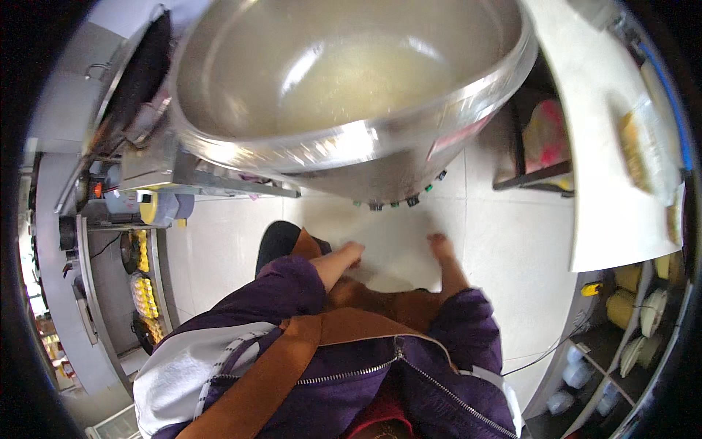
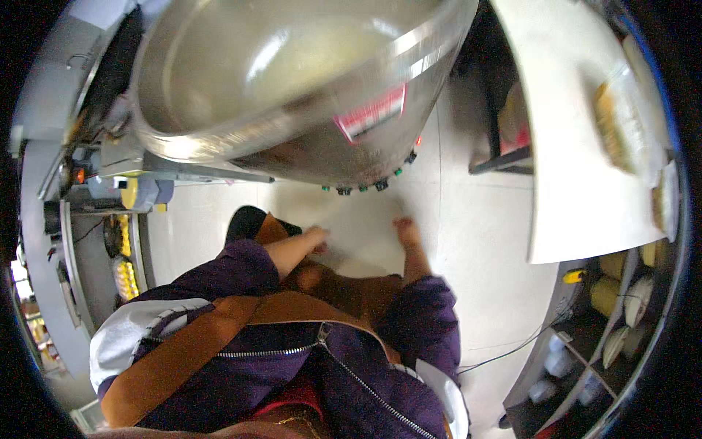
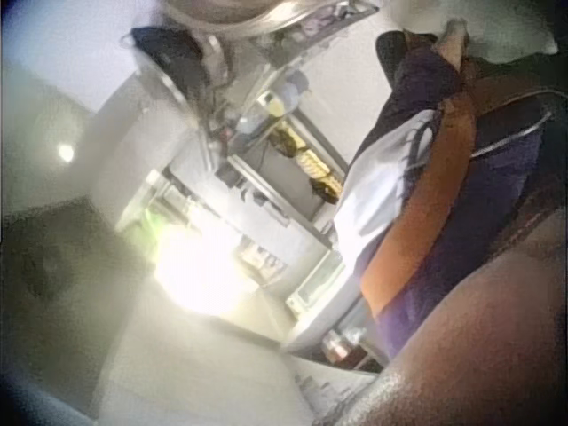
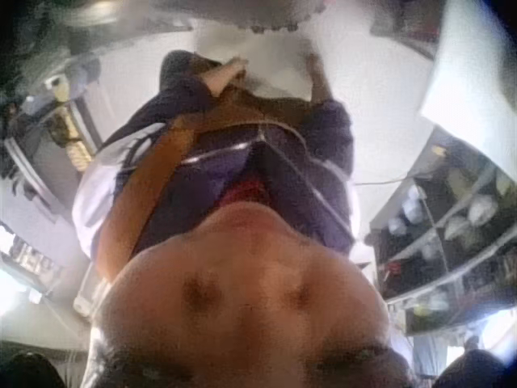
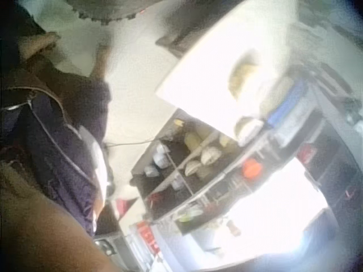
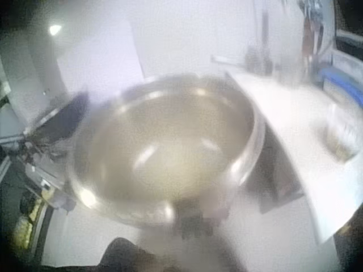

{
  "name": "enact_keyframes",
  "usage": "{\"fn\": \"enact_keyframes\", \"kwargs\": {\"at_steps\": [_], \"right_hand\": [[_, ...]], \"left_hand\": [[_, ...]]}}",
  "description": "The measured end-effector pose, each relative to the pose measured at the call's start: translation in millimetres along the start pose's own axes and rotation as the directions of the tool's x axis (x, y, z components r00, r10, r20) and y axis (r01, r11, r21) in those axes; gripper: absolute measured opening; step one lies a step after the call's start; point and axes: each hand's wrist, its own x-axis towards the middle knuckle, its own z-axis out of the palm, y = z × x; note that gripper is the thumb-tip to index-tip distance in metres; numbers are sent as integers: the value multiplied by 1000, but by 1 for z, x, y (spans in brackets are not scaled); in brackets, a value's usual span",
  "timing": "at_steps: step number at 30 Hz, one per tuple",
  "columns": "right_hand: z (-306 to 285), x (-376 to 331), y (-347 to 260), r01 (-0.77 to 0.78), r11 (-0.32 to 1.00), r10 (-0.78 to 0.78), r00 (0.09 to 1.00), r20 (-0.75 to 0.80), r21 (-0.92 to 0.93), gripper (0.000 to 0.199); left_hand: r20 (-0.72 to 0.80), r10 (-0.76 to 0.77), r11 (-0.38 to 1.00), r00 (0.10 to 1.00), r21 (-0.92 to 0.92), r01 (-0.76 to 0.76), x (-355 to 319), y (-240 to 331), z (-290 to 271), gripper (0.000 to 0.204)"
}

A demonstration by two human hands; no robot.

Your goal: The person assembles two noodle bowls in a commercial kitchen. They place pre-portioned ingredients into bowls, cook noodles in a large pot using a strainer, and transfer them into the bowls. They add broth, meat, and seasonings, then hand the finished bowls to a customer.

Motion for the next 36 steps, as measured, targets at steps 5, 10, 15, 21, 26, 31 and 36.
{"fn": "enact_keyframes", "kwargs": {"at_steps": [5,10,15,21,26,31,36], "right_hand": [[-113,-97,-122,87,991,-115,942,317,101,27],[-257,-137,-170,-387,908,245,801,546,160,25],[-315,-174,-132,-235,970,227,769,598,-67,14],[-367,-119,-154,-650,758,477,614,629,60,14],[-421,-28,-237,-901,383,637,417,648,203,15],[-454,21,-308,-943,191,684,328,652,273,15],[-472,19,-357,-951,80,710,265,652,300,16]], "left_hand": [[431,310,351,848,777,-523,-133,9,-29,27],[740,325,296,589,512,-806,-270,18,-112,32],[631,239,752,738,361,-551,-453,80,-237,31],[-348,763,626,545,186,-758,-538,154,-528,27],[-825,565,823,39,558,-110,-466,174,-719,29],[-814,575,807,78,581,109,-389,176,-813,33],[-781,557,784,282,607,131,-350,176,-858,27]]}}
